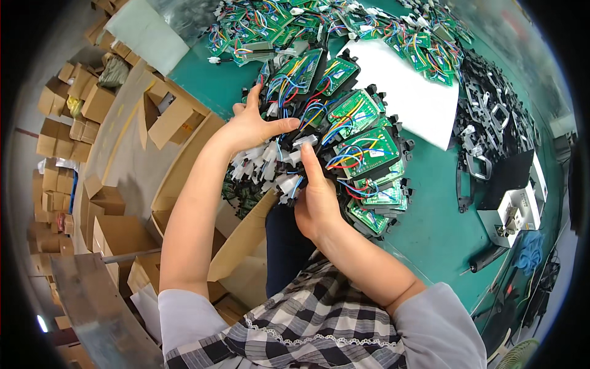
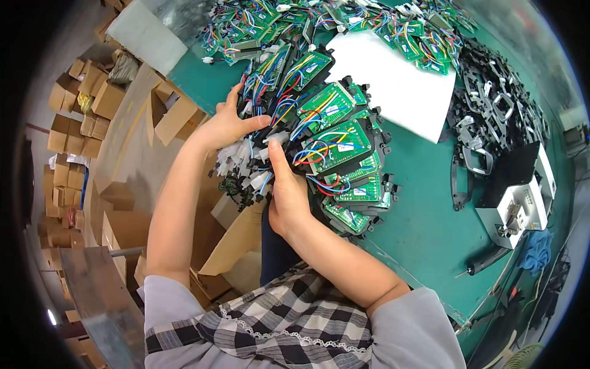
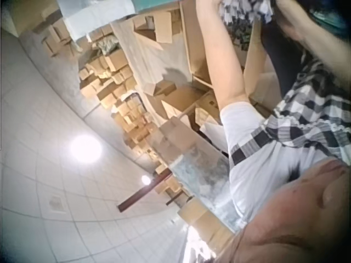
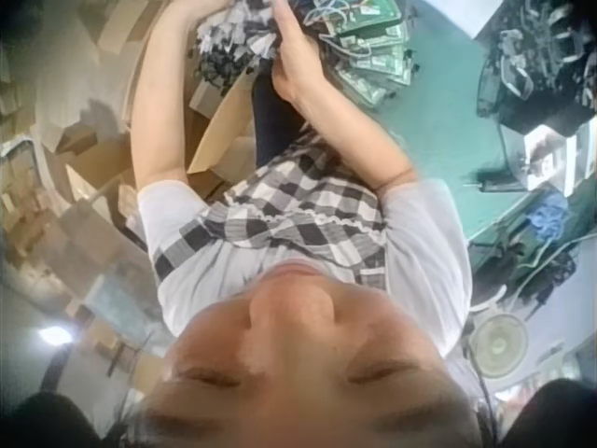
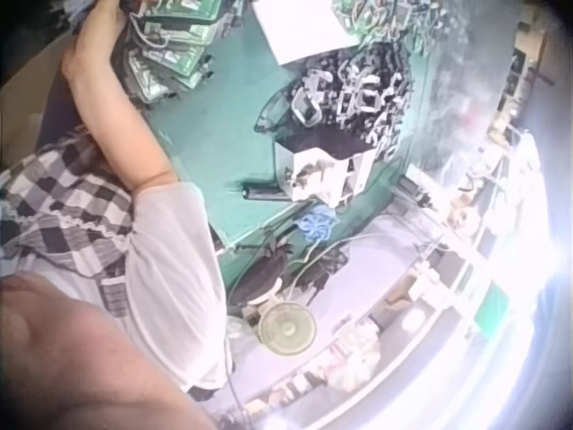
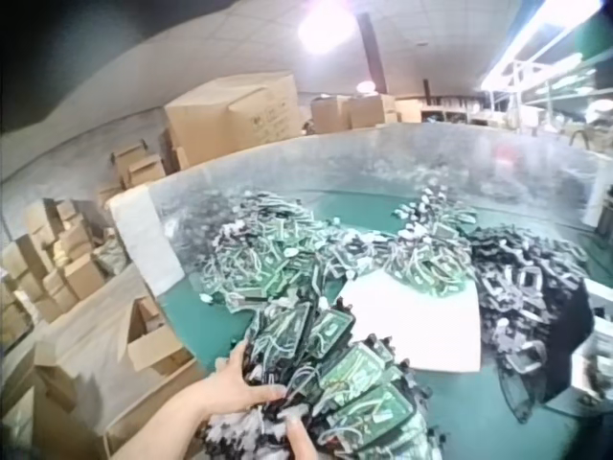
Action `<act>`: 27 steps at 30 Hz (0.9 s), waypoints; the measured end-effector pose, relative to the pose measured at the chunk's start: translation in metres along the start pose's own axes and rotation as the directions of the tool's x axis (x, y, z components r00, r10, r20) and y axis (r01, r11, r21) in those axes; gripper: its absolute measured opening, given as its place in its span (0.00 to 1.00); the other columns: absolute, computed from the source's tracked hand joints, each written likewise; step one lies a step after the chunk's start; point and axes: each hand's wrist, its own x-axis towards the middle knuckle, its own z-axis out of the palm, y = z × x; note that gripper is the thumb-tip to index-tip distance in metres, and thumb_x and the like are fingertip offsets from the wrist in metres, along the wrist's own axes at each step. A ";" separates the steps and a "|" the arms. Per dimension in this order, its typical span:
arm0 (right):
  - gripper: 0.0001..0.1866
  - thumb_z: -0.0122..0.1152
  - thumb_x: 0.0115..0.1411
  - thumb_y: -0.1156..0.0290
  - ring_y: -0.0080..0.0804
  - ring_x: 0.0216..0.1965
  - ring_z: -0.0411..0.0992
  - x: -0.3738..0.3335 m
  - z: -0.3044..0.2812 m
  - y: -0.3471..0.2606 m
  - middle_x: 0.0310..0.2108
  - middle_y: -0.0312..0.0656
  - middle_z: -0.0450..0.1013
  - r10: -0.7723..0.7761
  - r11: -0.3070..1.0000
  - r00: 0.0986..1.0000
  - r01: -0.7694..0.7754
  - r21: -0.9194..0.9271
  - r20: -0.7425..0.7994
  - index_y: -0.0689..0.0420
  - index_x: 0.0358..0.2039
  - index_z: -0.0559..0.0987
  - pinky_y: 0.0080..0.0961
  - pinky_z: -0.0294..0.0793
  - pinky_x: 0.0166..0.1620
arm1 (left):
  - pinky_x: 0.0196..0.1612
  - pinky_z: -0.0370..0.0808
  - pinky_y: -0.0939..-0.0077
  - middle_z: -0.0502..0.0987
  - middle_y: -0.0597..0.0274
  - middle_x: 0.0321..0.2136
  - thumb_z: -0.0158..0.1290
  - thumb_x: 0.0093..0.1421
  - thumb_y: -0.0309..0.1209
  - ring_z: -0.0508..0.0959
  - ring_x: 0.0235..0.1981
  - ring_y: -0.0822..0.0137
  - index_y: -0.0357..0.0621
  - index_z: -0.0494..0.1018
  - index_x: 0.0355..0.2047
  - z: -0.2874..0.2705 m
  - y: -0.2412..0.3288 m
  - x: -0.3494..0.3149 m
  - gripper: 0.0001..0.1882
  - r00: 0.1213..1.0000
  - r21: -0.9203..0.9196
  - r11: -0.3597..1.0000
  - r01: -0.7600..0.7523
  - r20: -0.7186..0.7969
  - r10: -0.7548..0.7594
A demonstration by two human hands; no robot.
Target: The person uses a soldering iron to solder wires onto small green circuit boards. They repeatedly pick up boards, apply solder to connection points, and place the finished boards into a cardboard box. The workspace contains many similar boards and plastic frames.
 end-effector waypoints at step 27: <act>0.28 0.61 0.54 0.44 0.20 0.39 0.68 -0.010 -0.006 0.000 0.43 0.27 0.72 0.069 0.920 0.975 -0.145 -0.364 -0.213 0.46 0.50 0.71 0.20 0.60 0.37 | 0.62 0.56 0.53 0.51 0.33 0.59 0.59 0.37 0.70 0.56 0.61 0.36 0.52 0.47 0.67 0.026 -0.029 -0.012 0.63 0.980 -0.114 0.993 0.019 -0.195 -0.042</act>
